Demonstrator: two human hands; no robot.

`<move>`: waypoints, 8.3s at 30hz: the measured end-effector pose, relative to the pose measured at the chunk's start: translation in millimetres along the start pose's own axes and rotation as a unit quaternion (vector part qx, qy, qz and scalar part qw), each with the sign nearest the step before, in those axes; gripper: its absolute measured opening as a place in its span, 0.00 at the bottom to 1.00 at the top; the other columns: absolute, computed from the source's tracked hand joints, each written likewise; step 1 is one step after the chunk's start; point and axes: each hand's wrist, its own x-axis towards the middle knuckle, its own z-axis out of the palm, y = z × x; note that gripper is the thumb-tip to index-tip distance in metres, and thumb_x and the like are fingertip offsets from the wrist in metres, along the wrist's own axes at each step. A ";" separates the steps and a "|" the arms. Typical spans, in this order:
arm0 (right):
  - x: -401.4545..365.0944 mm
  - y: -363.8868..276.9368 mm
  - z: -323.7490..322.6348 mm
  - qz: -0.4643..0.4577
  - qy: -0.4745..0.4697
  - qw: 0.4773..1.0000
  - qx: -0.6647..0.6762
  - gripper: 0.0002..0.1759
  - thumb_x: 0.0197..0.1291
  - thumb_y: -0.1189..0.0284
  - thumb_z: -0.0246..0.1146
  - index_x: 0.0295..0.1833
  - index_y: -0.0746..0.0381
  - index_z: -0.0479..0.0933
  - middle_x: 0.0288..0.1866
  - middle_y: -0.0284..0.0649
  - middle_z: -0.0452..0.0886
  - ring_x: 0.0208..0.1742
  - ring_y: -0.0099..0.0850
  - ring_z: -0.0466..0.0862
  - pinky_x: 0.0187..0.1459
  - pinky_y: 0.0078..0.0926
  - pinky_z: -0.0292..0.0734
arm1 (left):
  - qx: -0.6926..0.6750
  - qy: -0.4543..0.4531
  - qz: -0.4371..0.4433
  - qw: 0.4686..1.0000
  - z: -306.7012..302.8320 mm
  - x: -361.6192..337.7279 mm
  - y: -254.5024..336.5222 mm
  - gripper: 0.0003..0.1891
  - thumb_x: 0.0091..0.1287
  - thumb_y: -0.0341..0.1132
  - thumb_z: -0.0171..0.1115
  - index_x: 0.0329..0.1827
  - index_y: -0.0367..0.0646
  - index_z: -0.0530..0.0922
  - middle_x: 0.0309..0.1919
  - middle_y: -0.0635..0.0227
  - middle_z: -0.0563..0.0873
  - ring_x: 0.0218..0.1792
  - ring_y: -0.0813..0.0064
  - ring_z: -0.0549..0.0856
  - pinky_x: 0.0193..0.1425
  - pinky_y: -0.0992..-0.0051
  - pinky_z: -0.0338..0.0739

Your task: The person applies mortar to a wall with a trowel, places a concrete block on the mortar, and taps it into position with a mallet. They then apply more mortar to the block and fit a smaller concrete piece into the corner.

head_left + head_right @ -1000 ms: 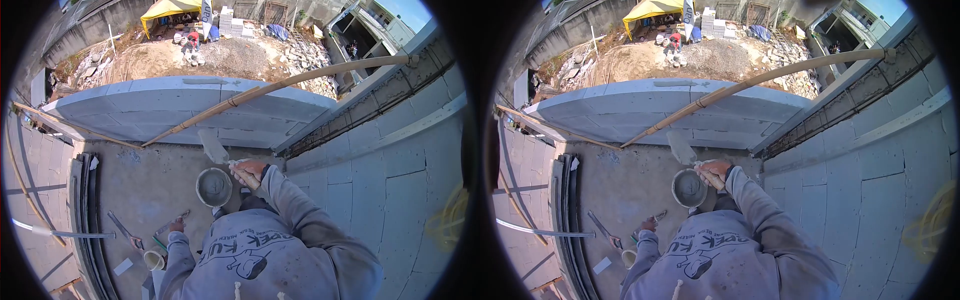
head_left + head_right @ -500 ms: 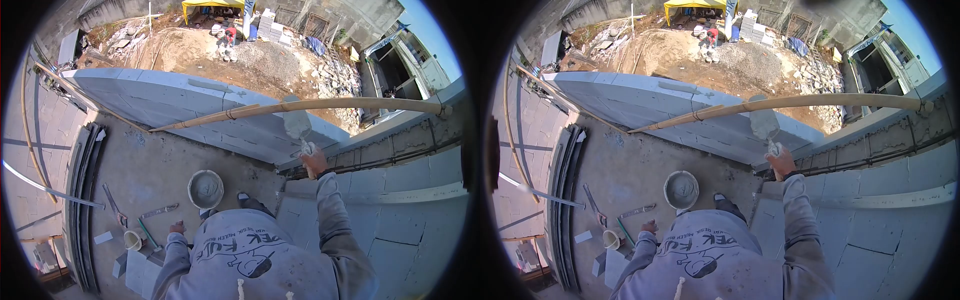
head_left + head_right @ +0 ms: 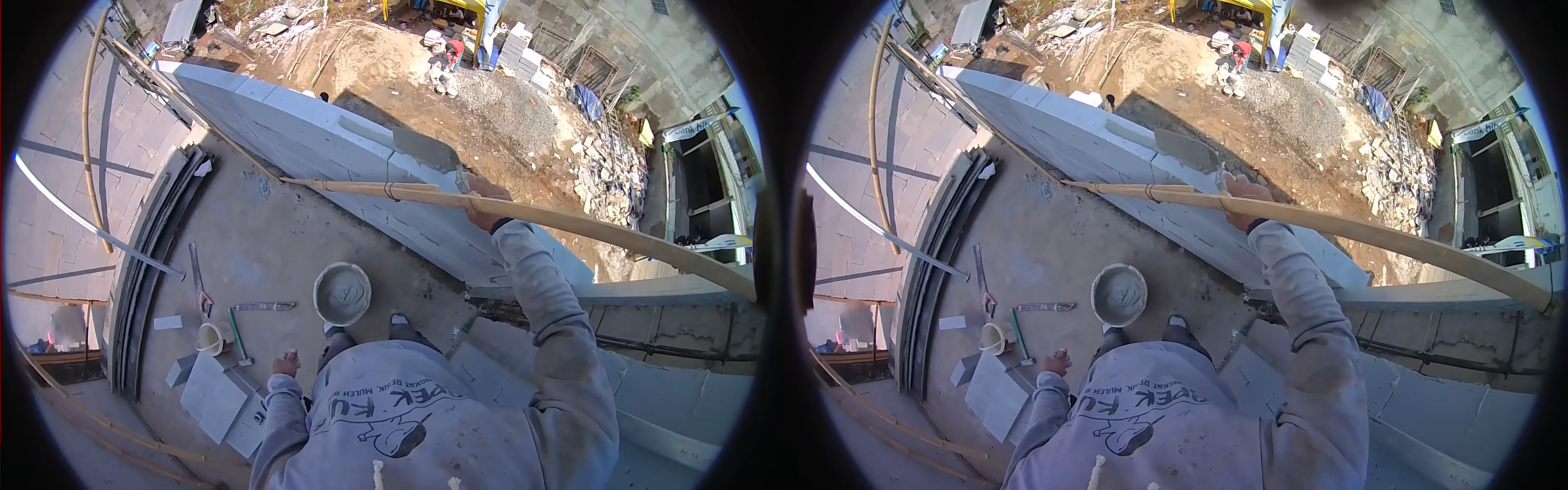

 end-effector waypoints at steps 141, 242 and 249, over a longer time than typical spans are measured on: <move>-172.9 -204.9 237.0 0.398 -0.241 0.619 0.633 0.16 0.45 0.65 0.68 0.37 0.62 0.73 0.22 0.36 0.74 0.16 0.27 0.74 0.18 0.27 0.69 | 0.118 -0.144 0.051 0.981 -147.0 205.9 -31.0 0.17 0.63 0.43 0.58 0.40 0.34 0.80 0.30 0.63 0.83 0.28 0.72 0.81 0.32 0.72 0.75; -152.6 34.1 -10.7 0.365 0.061 0.644 0.670 0.18 0.58 0.58 0.60 0.36 0.63 0.71 0.23 0.37 0.74 0.17 0.26 0.75 0.17 0.23 0.72 | 0.312 -0.135 0.194 0.920 63.7 133.0 134.7 0.25 0.62 0.56 0.51 0.42 0.41 0.82 0.33 0.54 0.85 0.39 0.58 0.84 0.47 0.65 0.73; -169.3 -7.0 21.8 0.421 0.255 0.579 0.650 0.19 0.61 0.54 0.56 0.35 0.59 0.66 0.21 0.37 0.72 0.16 0.28 0.75 0.15 0.26 0.71 | 0.391 -0.220 0.222 0.866 23.5 118.8 132.6 0.24 0.62 0.54 0.53 0.41 0.40 0.82 0.31 0.55 0.85 0.36 0.62 0.84 0.41 0.67 0.75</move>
